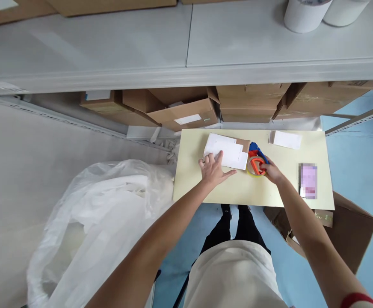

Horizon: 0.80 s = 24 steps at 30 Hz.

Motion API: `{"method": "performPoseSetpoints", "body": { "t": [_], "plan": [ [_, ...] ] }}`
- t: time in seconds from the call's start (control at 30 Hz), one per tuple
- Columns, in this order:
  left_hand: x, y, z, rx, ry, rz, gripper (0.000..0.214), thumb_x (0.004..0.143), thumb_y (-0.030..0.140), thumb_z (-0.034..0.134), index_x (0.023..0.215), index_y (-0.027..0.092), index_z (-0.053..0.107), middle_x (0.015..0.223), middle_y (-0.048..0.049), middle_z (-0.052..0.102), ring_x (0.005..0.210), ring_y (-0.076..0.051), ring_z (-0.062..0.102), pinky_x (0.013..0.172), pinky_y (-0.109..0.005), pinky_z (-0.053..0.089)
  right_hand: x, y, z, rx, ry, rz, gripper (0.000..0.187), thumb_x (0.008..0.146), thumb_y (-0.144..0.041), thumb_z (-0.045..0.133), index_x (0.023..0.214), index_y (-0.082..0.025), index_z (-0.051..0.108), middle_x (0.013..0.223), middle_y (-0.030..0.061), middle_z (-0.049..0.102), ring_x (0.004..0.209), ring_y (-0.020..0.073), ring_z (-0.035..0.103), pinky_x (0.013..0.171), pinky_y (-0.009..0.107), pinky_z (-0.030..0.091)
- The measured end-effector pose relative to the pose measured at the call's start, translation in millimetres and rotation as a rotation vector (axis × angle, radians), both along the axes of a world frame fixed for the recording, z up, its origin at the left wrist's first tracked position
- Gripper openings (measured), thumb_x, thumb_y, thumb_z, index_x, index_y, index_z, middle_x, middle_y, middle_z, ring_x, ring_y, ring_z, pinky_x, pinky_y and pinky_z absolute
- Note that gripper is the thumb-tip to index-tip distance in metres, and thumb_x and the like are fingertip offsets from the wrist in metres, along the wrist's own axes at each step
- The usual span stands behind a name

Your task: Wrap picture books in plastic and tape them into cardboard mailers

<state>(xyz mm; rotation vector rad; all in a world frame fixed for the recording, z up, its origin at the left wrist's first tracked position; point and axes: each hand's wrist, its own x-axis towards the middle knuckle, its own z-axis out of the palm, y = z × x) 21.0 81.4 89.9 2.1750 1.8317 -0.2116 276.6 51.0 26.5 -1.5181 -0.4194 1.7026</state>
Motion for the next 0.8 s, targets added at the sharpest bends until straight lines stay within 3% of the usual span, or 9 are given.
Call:
{"method": "performPoseSetpoints", "body": {
  "t": [0.07,0.13,0.23,0.33,0.43,0.57,0.67,0.8],
  "plan": [
    [3,7,0.3,0.012,-0.028,-0.037,0.102,0.063,0.078,0.065,0.143,0.018,0.044,0.14,-0.0222,0.048,0.131,-0.043,0.039,0.108,-0.056,0.025,12,28,8.6,-0.054,-0.027,0.143,0.055,0.056,-0.023,0.065,0.11,-0.026,0.058,0.09,-0.0007,0.067,0.076,0.0179,0.062,0.062,0.029,0.05],
    [11,23,-3.2,0.021,-0.064,-0.148,0.108,0.057,0.074,0.073,0.143,0.015,0.043,0.148,-0.023,0.039,0.138,-0.042,0.031,0.113,-0.055,0.019,16,45,13.7,-0.103,-0.086,0.283,0.054,0.057,-0.026,0.068,0.11,-0.025,0.056,0.091,0.0,0.067,0.076,0.0185,0.063,0.062,0.031,0.051],
    [23,48,-12.2,-0.004,-0.118,-0.37,0.122,0.053,0.068,0.078,0.151,0.017,0.028,0.161,-0.0189,0.015,0.148,-0.04,0.011,0.117,-0.055,0.007,15,58,12.1,-0.064,-0.19,0.413,0.07,0.053,-0.017,0.068,0.121,-0.026,0.051,0.099,0.0009,0.067,0.081,0.0194,0.064,0.068,0.034,0.053],
    [30,59,-20.9,-0.025,-0.147,-0.437,0.121,0.057,0.064,0.076,0.155,0.02,0.02,0.164,-0.0159,0.006,0.149,-0.039,0.003,0.117,-0.058,0.0,12,59,2.6,0.035,-0.241,0.458,0.088,0.052,-0.009,0.061,0.137,-0.027,0.044,0.114,0.0029,0.067,0.093,0.0205,0.063,0.081,0.036,0.053],
    [30,59,-25.0,-0.038,-0.151,-0.4,0.12,0.059,0.064,0.075,0.155,0.02,0.02,0.164,-0.0157,0.005,0.149,-0.041,0.001,0.116,-0.06,-0.003,12,44,-7.4,0.075,-0.238,0.473,0.097,0.056,-0.009,0.058,0.148,-0.025,0.034,0.122,0.0041,0.065,0.099,0.0211,0.063,0.086,0.036,0.052],
    [30,57,-25.9,-0.064,-0.148,-0.384,0.121,0.059,0.066,0.075,0.155,0.02,0.019,0.164,-0.0147,0.004,0.149,-0.041,-0.001,0.116,-0.06,-0.005,15,-11,-8.5,0.061,-0.267,0.561,0.101,0.058,-0.009,0.057,0.153,-0.024,0.028,0.113,0.004,0.069,0.088,0.0215,0.066,0.076,0.033,0.053],
    [29,57,-26.7,-0.065,-0.155,-0.39,0.121,0.059,0.065,0.076,0.155,0.02,0.019,0.164,-0.0151,0.004,0.15,-0.04,0.001,0.116,-0.06,-0.006,13,-44,-1.6,0.038,-0.333,0.765,0.096,0.06,-0.008,0.056,0.152,-0.025,0.033,0.098,0.0025,0.072,0.076,0.0209,0.066,0.067,0.031,0.052],
    [29,59,-26.3,-0.066,-0.16,-0.399,0.123,0.057,0.064,0.077,0.155,0.019,0.018,0.164,-0.0159,0.003,0.15,-0.04,0.0,0.116,-0.06,-0.008,-4,-33,8.8,0.186,-0.613,1.115,0.089,0.06,-0.007,0.059,0.144,-0.033,0.046,0.093,0.0041,0.071,0.074,0.0217,0.066,0.065,0.029,0.047]
  ]
}}
